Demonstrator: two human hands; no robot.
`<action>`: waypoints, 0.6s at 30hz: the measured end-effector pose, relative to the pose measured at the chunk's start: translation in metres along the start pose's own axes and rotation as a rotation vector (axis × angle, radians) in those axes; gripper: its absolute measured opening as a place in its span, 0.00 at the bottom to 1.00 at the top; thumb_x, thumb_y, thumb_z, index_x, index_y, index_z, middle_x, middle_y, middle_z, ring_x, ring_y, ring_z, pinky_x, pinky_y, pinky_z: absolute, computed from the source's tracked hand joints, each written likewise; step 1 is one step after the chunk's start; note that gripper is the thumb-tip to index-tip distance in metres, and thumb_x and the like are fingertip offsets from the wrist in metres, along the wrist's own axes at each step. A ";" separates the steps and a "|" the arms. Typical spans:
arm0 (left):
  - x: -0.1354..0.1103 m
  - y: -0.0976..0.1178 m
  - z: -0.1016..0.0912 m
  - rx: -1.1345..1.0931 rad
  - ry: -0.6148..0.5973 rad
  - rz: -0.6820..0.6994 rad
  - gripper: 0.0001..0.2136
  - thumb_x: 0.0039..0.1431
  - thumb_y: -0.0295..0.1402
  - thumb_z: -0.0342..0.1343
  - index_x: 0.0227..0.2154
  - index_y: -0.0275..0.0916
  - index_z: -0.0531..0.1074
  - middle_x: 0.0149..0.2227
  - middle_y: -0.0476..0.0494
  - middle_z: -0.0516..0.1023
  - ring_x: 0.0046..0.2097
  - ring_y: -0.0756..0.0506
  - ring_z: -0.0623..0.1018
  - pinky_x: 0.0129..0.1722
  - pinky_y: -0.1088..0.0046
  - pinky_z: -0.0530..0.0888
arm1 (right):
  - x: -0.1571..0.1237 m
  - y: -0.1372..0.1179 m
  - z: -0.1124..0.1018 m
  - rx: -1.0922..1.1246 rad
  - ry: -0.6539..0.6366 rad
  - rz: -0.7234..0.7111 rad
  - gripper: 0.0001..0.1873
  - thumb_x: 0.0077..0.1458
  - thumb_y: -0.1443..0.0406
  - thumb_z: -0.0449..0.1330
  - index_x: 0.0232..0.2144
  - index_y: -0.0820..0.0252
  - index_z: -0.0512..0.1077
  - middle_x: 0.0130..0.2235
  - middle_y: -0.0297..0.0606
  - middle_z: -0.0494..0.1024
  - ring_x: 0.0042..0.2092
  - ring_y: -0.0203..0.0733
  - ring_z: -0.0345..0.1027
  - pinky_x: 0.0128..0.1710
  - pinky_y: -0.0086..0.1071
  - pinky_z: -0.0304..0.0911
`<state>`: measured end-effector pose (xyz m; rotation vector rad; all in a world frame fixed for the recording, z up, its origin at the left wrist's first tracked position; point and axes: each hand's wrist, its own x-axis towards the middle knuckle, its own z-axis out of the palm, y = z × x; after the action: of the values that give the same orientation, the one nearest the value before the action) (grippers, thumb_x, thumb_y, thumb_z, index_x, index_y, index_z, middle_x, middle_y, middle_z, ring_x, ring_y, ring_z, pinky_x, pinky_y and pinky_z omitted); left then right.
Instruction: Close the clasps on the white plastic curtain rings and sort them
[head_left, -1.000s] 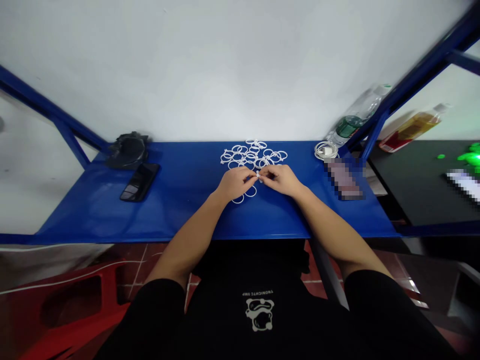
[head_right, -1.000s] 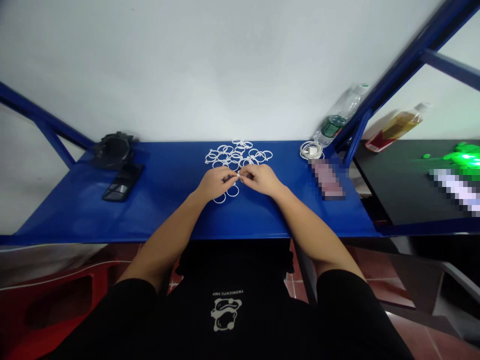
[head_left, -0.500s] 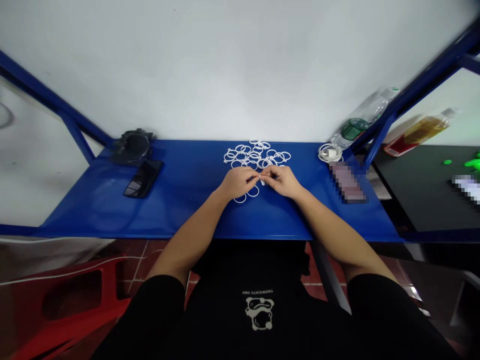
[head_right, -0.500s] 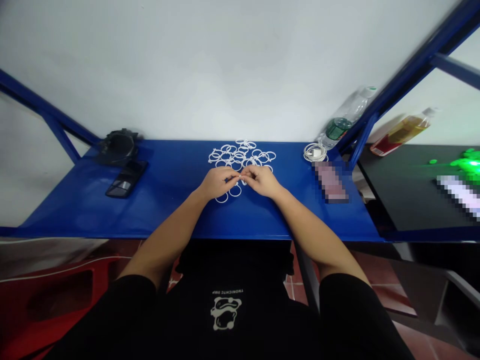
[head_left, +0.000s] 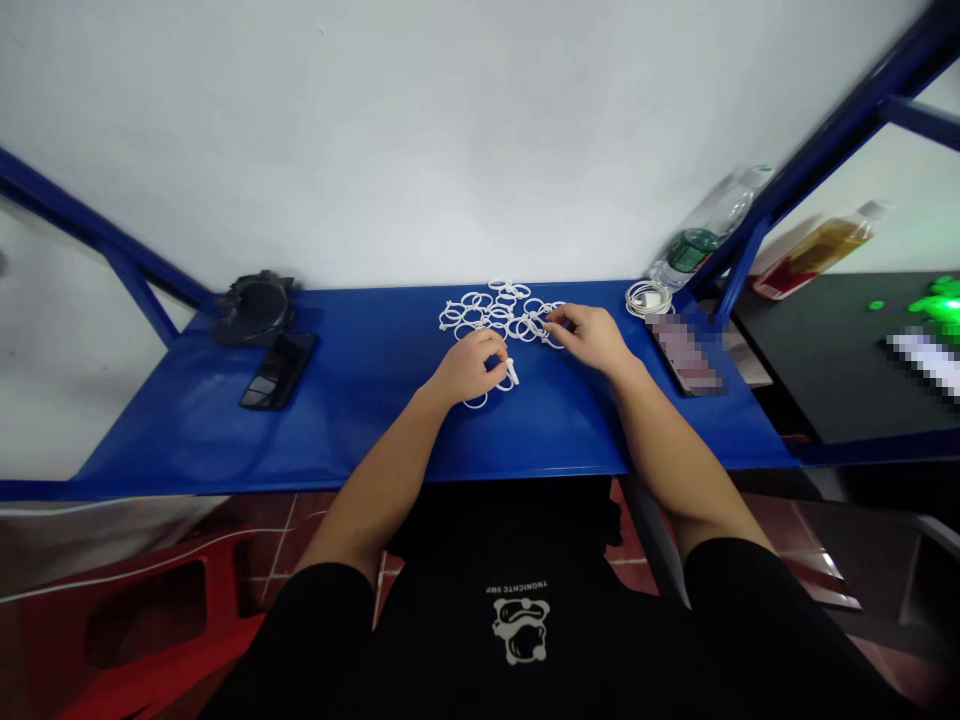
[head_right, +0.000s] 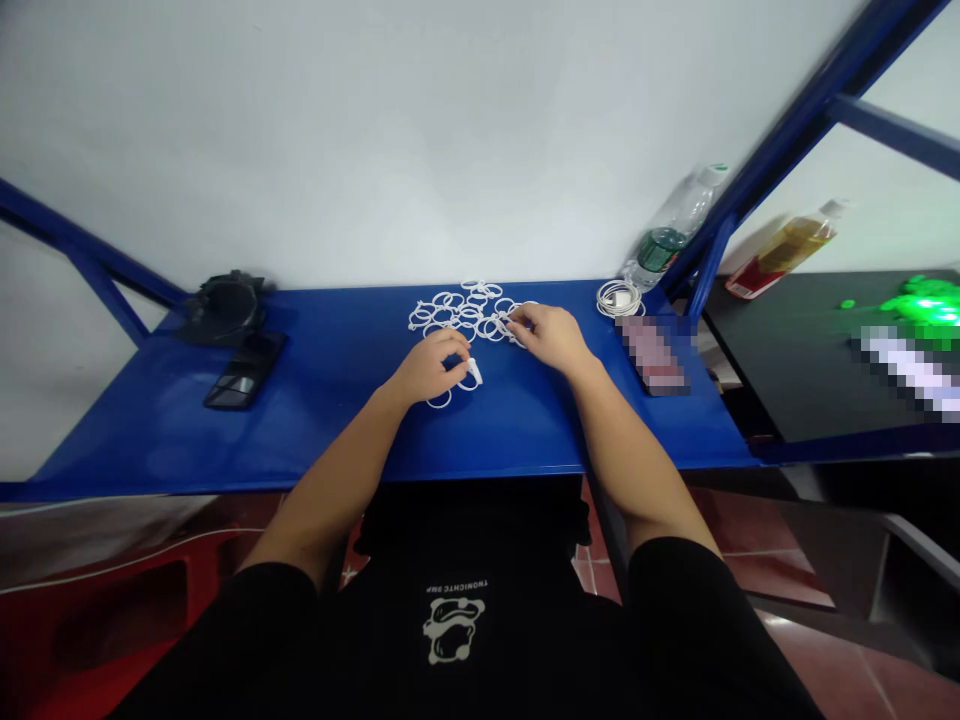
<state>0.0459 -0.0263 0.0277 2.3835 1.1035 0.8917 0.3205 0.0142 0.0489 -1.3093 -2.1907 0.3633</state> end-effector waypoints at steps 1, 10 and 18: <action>0.000 0.000 0.000 -0.009 -0.036 -0.010 0.03 0.62 0.29 0.57 0.34 0.42 0.75 0.45 0.41 0.81 0.49 0.42 0.80 0.53 0.59 0.77 | 0.001 0.004 -0.004 -0.052 -0.031 0.011 0.12 0.67 0.58 0.61 0.43 0.58 0.82 0.40 0.42 0.86 0.38 0.46 0.76 0.39 0.35 0.63; -0.001 -0.005 -0.006 -0.022 -0.124 -0.062 0.10 0.61 0.26 0.53 0.37 0.43 0.79 0.43 0.42 0.83 0.47 0.42 0.80 0.51 0.59 0.77 | 0.004 0.021 0.001 -0.149 -0.188 -0.025 0.14 0.63 0.62 0.65 0.49 0.56 0.82 0.48 0.42 0.86 0.45 0.49 0.78 0.44 0.38 0.68; -0.001 -0.005 0.002 0.057 -0.149 -0.071 0.10 0.71 0.39 0.59 0.45 0.42 0.81 0.47 0.40 0.84 0.51 0.40 0.81 0.55 0.56 0.76 | 0.005 0.026 0.013 -0.173 -0.268 -0.036 0.15 0.61 0.67 0.65 0.50 0.58 0.82 0.46 0.42 0.86 0.45 0.48 0.78 0.44 0.36 0.67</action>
<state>0.0439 -0.0237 0.0230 2.3958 1.1609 0.6560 0.3299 0.0316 0.0276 -1.3770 -2.5142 0.3601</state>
